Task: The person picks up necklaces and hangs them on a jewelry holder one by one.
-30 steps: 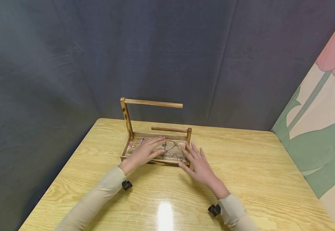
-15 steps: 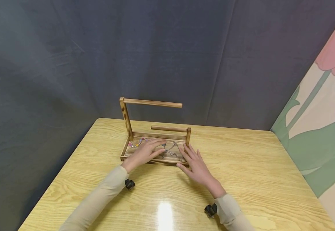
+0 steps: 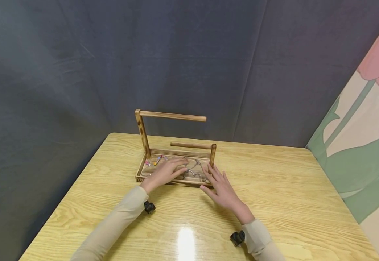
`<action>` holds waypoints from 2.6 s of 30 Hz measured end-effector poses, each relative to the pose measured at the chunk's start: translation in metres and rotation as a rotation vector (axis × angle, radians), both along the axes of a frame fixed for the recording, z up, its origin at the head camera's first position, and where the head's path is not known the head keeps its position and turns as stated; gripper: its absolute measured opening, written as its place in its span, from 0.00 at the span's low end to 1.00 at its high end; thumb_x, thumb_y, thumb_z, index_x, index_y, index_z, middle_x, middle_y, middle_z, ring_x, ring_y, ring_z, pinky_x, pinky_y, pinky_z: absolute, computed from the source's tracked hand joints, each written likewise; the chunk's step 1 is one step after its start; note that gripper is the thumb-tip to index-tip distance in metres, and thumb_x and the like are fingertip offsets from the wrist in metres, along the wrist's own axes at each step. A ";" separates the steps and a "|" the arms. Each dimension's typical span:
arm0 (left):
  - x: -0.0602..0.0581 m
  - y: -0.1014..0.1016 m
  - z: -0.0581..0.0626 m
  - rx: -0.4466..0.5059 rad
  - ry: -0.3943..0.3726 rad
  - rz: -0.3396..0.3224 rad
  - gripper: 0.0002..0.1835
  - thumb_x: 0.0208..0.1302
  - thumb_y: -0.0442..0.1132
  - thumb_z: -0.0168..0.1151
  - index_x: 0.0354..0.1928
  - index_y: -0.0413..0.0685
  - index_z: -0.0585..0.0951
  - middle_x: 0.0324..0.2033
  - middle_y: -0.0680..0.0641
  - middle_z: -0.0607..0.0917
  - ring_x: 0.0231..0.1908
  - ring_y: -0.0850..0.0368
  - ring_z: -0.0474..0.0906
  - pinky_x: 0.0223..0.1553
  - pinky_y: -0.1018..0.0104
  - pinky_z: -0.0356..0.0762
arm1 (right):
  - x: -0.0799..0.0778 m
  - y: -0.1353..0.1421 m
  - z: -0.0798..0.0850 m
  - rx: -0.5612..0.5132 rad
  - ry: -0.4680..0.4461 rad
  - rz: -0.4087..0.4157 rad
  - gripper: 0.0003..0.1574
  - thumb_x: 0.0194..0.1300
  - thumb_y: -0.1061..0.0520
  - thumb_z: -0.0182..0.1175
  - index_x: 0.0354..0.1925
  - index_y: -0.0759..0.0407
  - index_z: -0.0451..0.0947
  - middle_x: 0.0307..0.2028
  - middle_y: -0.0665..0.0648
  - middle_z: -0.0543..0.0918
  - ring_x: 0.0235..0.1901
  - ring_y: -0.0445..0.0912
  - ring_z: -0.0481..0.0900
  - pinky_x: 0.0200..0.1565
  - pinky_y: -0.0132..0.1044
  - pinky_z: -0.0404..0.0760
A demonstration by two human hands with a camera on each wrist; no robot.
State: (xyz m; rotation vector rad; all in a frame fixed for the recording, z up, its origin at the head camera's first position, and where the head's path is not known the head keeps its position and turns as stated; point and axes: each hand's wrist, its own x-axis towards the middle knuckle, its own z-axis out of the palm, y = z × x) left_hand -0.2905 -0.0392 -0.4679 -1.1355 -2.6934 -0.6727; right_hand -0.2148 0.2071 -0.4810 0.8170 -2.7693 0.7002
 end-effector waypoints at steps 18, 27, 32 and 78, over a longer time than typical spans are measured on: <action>-0.007 0.010 -0.005 -0.077 -0.065 0.001 0.17 0.64 0.46 0.49 0.53 0.51 0.74 0.53 0.51 0.74 0.58 0.51 0.63 0.59 0.58 0.59 | 0.006 0.000 -0.001 -0.005 -0.160 0.026 0.38 0.64 0.43 0.46 0.67 0.52 0.45 0.66 0.62 0.45 0.65 0.58 0.40 0.58 0.63 0.44; -0.009 0.015 -0.007 -0.114 -0.083 -0.005 0.17 0.63 0.45 0.50 0.53 0.51 0.74 0.51 0.53 0.75 0.54 0.58 0.68 0.59 0.61 0.60 | 0.006 0.001 -0.005 -0.026 -0.192 0.034 0.38 0.64 0.42 0.45 0.67 0.49 0.44 0.67 0.61 0.43 0.66 0.57 0.38 0.59 0.61 0.46; -0.011 0.016 -0.008 -0.124 -0.076 -0.019 0.16 0.62 0.44 0.51 0.51 0.50 0.75 0.48 0.53 0.77 0.51 0.60 0.71 0.59 0.63 0.60 | 0.006 0.000 -0.006 -0.031 -0.196 0.040 0.38 0.64 0.42 0.45 0.66 0.52 0.46 0.67 0.62 0.44 0.66 0.57 0.37 0.59 0.61 0.46; -0.018 0.025 -0.017 -0.179 -0.091 0.053 0.07 0.58 0.45 0.56 0.35 0.55 0.79 0.33 0.58 0.76 0.34 0.65 0.72 0.44 0.69 0.72 | 0.011 0.001 -0.006 -0.009 -0.237 0.048 0.38 0.64 0.41 0.44 0.66 0.52 0.47 0.67 0.59 0.42 0.66 0.55 0.33 0.58 0.61 0.50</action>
